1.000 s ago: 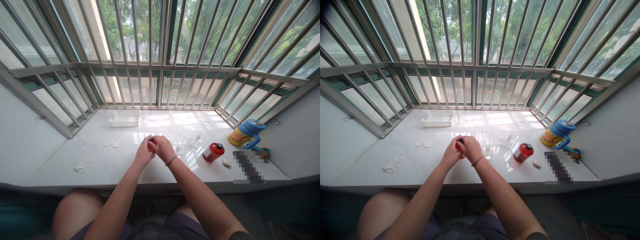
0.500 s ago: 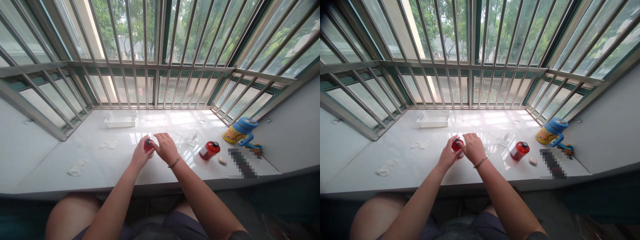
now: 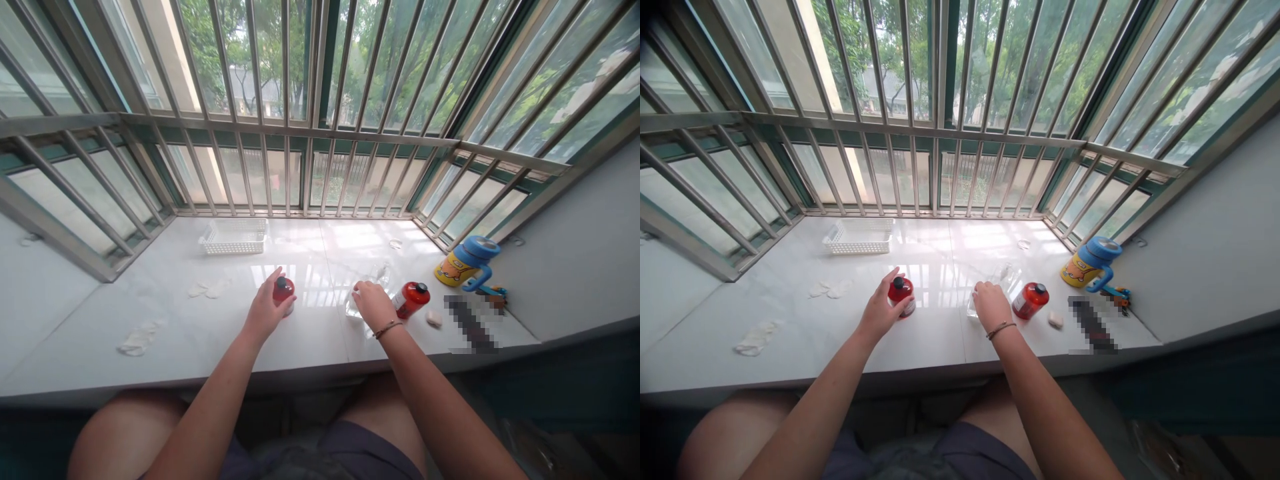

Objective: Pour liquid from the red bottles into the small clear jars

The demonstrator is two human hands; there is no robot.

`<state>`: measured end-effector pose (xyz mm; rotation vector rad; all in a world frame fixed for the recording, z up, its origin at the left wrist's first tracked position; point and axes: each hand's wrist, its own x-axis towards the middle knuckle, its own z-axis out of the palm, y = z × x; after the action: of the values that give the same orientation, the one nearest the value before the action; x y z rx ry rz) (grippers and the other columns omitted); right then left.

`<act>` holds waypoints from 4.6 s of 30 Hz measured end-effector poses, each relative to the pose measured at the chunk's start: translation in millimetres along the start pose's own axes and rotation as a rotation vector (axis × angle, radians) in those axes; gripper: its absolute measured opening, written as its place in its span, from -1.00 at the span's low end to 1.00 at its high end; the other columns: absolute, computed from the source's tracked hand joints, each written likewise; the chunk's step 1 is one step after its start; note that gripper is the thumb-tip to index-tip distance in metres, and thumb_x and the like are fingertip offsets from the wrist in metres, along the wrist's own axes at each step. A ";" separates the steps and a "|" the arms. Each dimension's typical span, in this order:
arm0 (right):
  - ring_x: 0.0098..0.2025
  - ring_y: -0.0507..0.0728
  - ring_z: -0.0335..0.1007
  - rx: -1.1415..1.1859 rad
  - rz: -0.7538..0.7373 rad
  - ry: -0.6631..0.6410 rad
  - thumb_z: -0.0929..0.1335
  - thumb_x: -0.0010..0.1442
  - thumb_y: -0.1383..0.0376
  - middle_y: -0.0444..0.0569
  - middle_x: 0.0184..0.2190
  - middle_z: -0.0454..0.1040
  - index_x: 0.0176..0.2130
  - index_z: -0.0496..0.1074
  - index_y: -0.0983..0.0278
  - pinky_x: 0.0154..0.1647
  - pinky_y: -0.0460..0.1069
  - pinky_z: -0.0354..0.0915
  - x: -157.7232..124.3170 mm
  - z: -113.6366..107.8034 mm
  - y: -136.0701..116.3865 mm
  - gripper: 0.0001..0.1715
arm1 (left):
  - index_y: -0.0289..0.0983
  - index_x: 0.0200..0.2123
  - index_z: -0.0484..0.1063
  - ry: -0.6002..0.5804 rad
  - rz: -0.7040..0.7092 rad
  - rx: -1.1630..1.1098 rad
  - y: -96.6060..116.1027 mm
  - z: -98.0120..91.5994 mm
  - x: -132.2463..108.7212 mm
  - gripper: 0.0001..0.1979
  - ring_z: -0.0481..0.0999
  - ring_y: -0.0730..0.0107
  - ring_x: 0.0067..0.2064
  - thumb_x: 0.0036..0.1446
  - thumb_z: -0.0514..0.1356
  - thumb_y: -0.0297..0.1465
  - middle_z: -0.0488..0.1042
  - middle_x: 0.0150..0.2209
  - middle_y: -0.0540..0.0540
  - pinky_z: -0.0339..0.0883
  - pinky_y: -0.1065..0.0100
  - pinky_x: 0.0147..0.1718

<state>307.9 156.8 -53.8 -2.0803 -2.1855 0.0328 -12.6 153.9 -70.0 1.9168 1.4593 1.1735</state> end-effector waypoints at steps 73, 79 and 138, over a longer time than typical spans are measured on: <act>0.13 0.26 0.43 0.814 -0.402 0.408 0.34 0.40 0.35 0.09 0.02 0.48 0.03 0.45 0.20 0.22 0.21 0.40 5.0 67.7 -180.0 -0.79 | -0.06 0.29 0.32 0.317 -0.214 0.194 -53.9 -106.5 -36.1 -0.39 0.55 0.02 0.25 0.22 0.37 -0.16 0.48 0.31 -0.13 0.41 -0.03 0.30; 0.19 0.37 0.32 0.852 0.104 0.771 0.43 0.33 0.05 0.19 0.06 0.39 0.11 0.30 0.25 0.30 0.34 0.27 13.4 63.4 -134.6 -0.49 | -0.05 0.30 0.33 0.305 -0.208 0.138 -49.1 -96.0 -44.2 -0.40 0.54 0.01 0.27 0.24 0.37 -0.18 0.47 0.32 -0.14 0.43 -0.06 0.28; 0.30 0.34 0.42 1.050 -0.208 0.172 0.59 0.15 0.09 0.19 0.27 0.42 0.39 0.20 0.20 0.33 0.26 0.41 -65.5 111.6 -121.0 -0.01 | -0.13 0.21 0.41 -0.172 -0.230 -0.405 3.7 37.2 -72.5 -0.34 0.33 -0.15 0.44 0.05 0.51 -0.34 0.32 0.42 -0.33 0.49 -0.06 0.21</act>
<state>179.0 92.9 -157.1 -1.2020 -1.6682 0.7589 15.2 89.9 -112.3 1.4931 1.2040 1.0710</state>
